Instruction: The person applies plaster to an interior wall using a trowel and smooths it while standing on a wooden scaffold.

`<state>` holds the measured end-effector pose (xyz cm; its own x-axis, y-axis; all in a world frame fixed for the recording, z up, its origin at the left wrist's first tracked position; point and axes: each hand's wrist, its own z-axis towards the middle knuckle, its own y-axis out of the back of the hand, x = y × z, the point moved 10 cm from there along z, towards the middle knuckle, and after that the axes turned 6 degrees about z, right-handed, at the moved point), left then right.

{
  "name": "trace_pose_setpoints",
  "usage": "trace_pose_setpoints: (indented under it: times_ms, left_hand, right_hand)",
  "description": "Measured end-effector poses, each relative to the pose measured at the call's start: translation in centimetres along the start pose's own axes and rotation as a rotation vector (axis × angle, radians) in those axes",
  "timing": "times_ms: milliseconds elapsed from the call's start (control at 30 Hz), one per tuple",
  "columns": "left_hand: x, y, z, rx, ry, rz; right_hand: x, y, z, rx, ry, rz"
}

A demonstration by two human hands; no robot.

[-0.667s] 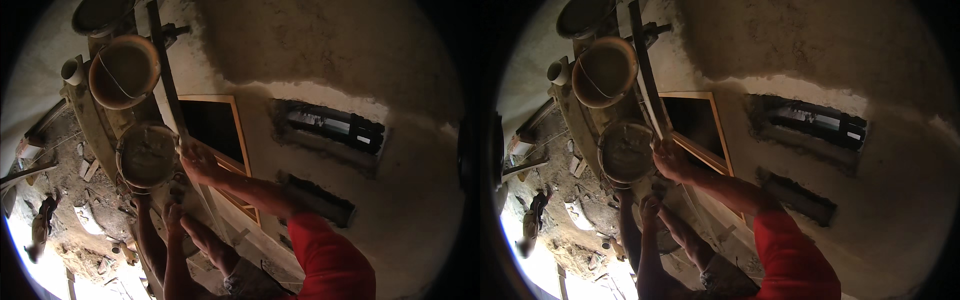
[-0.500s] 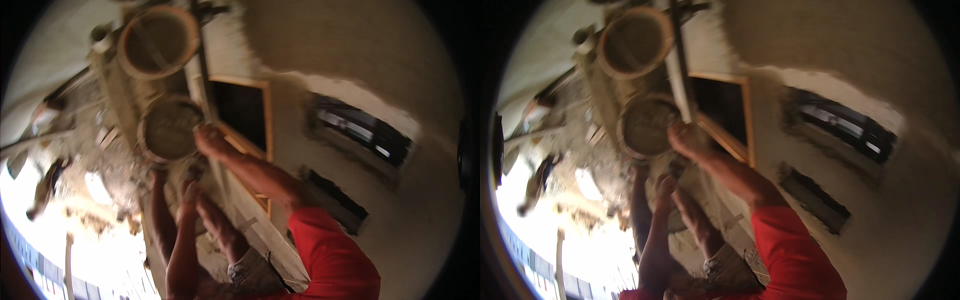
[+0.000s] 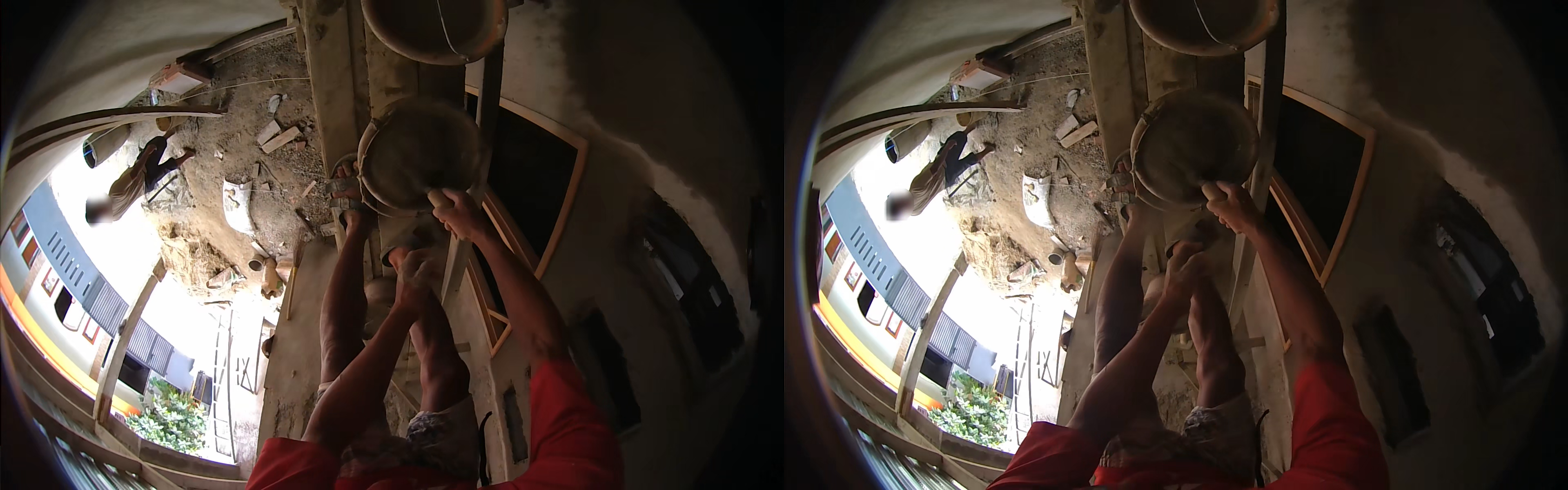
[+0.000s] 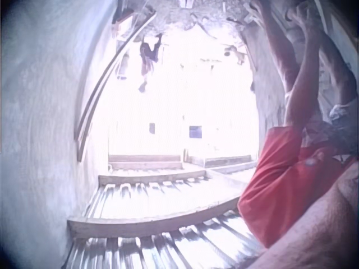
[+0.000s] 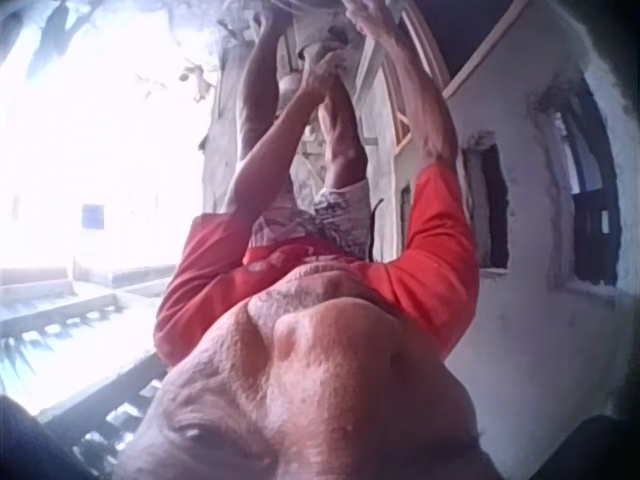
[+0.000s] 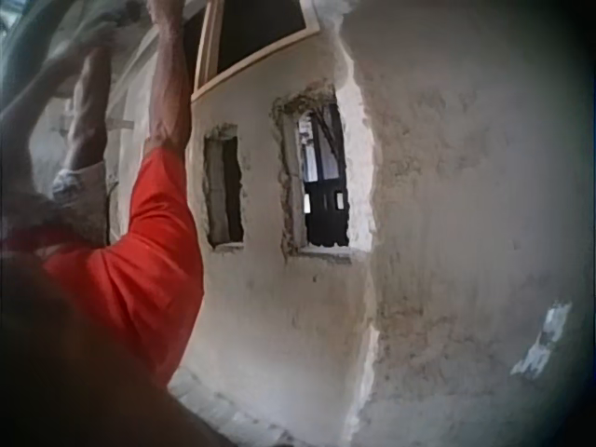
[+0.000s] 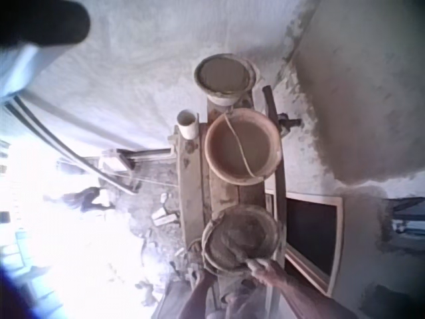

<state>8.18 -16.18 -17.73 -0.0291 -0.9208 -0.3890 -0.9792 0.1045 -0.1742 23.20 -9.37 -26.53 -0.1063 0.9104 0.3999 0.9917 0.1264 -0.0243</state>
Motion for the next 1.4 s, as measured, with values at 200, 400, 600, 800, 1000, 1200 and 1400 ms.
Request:
trace_pose_setpoints:
  times_ms: [200, 400, 600, 800, 1000, 1200, 1400]
  left_hand:
    - [0.8, -0.5, -0.3, -0.009, -0.020, -0.031]
    - [2.4, -0.2, -0.4, 0.004, -0.047, -0.049]
    - [1.0, -1.3, -0.6, -0.024, -0.060, -0.066]
    - [-5.5, -1.0, -4.6, -0.065, -0.501, 0.314]
    - [-2.1, -0.2, -3.7, -0.121, -0.169, 0.117]
    - [1.3, 0.0, -2.1, -0.068, -0.271, 0.177]
    - [1.1, -2.7, 0.3, 0.046, -0.267, -0.038]
  right_hand:
    - [-2.7, 1.0, -1.8, 0.034, 0.058, 0.271]
    - [-0.4, 1.6, -6.8, -0.091, 0.121, 0.156]
    - [5.0, 2.7, -10.0, -0.497, 0.662, -0.450]
    - [2.9, 1.3, -7.4, -0.311, 0.180, -0.728]
    - [7.1, -2.0, -9.1, -0.294, 0.385, -0.806]
    - [9.7, -2.7, -9.1, -0.326, 0.576, -0.870]
    - [10.4, -0.4, -10.4, -0.364, 0.681, -0.945]
